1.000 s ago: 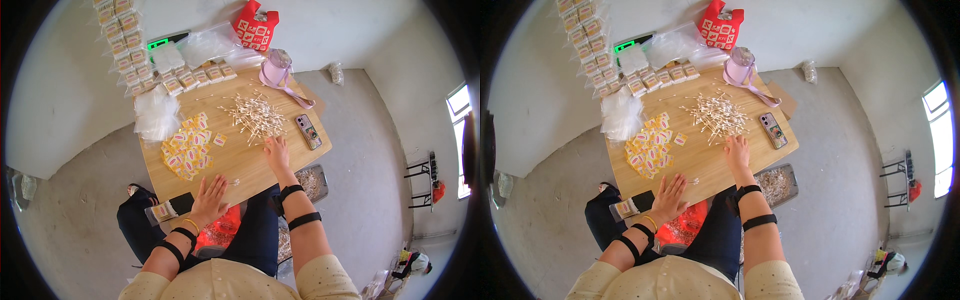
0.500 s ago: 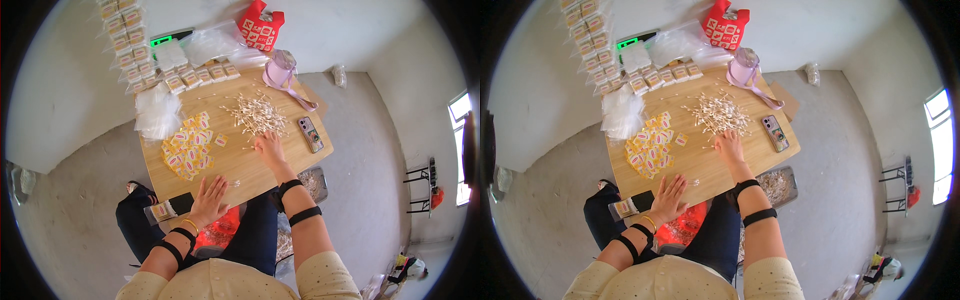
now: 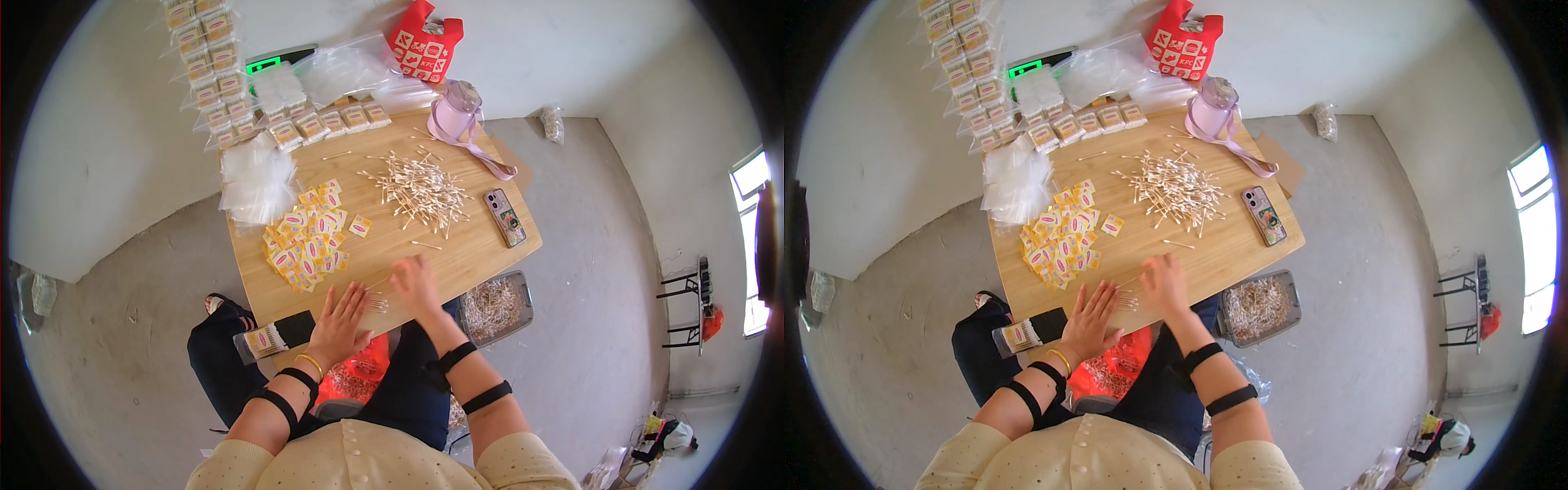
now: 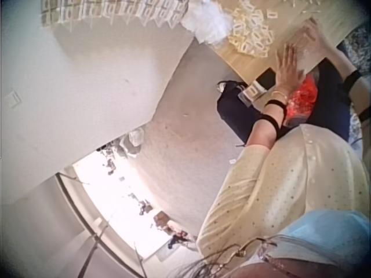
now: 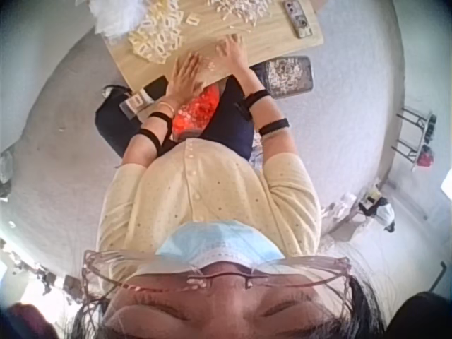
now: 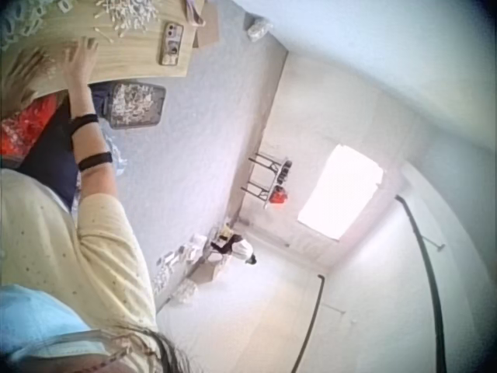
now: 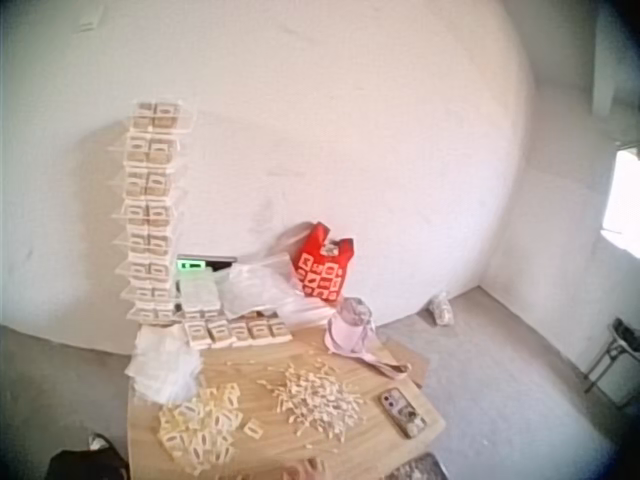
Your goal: Group multiple cotton swabs and insert them into small plastic packets.
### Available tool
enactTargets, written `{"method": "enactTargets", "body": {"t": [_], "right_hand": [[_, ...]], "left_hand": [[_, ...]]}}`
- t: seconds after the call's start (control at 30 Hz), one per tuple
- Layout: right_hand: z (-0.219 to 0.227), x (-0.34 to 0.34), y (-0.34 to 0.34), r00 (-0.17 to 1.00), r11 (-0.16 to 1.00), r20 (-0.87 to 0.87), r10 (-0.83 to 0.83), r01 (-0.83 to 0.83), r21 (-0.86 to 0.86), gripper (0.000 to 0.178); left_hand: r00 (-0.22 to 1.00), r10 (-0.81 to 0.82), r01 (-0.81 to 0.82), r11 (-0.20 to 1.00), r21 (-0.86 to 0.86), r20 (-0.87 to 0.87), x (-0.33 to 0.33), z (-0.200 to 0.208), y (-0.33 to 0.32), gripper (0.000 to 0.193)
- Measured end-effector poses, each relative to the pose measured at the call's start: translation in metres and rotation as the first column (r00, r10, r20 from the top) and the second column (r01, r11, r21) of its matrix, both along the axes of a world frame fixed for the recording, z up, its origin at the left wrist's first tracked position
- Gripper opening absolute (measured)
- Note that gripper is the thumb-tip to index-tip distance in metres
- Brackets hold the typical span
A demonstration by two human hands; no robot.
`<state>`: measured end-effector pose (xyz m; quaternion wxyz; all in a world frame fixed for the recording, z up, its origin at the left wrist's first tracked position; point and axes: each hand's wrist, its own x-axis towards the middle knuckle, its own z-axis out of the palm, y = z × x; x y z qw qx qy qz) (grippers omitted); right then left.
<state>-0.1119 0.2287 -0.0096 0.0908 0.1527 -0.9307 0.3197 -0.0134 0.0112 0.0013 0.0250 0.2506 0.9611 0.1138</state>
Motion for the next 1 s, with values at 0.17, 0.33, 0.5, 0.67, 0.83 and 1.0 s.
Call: {"method": "enactTargets", "body": {"t": [0.17, 0.33, 0.5, 0.67, 0.83, 1.0], "right_hand": [[0.003, -0.033, 0.043, 0.955, 0.955, -0.126, -0.27, 0.282, 0.091, 0.024], [-0.019, -0.042, 0.029, 0.985, 0.984, 0.0, -0.173, 0.173, 0.033, 0.012], [-0.02, -0.037, -0.024, 0.995, 0.995, 0.037, -0.096, 0.096, -0.012, 0.009], [-0.016, -0.015, -0.031, 0.993, 0.998, 0.101, 0.068, -0.067, -0.015, 0.007], [-0.003, 0.018, -0.018, 0.974, 0.973, 0.169, 0.151, -0.117, -0.198, 0.01], [0.014, 0.043, -0.002, 0.966, 0.98, 0.256, 0.023, 0.028, -0.195, 0.014]], "left_hand": [[1.0, 0.005, -0.005, 1.0, 0.016, -0.002, 0.001, 0.002, -0.004, 0.085], [1.0, -0.002, 0.002, 0.999, 0.049, 0.002, -0.001, 0.002, -0.002, 0.085], [1.0, -0.006, 0.007, 0.998, 0.061, -0.007, 0.0, 0.001, -0.004, 0.085], [1.0, 0.004, -0.007, 0.985, 0.17, 0.014, 0.0, -0.001, -0.003, 0.084], [1.0, -0.007, 0.006, 0.997, 0.081, 0.018, -0.001, 0.002, -0.003, 0.085], [1.0, -0.002, 0.003, 0.998, 0.064, -0.008, 0.0, -0.003, -0.004, 0.086]]}}
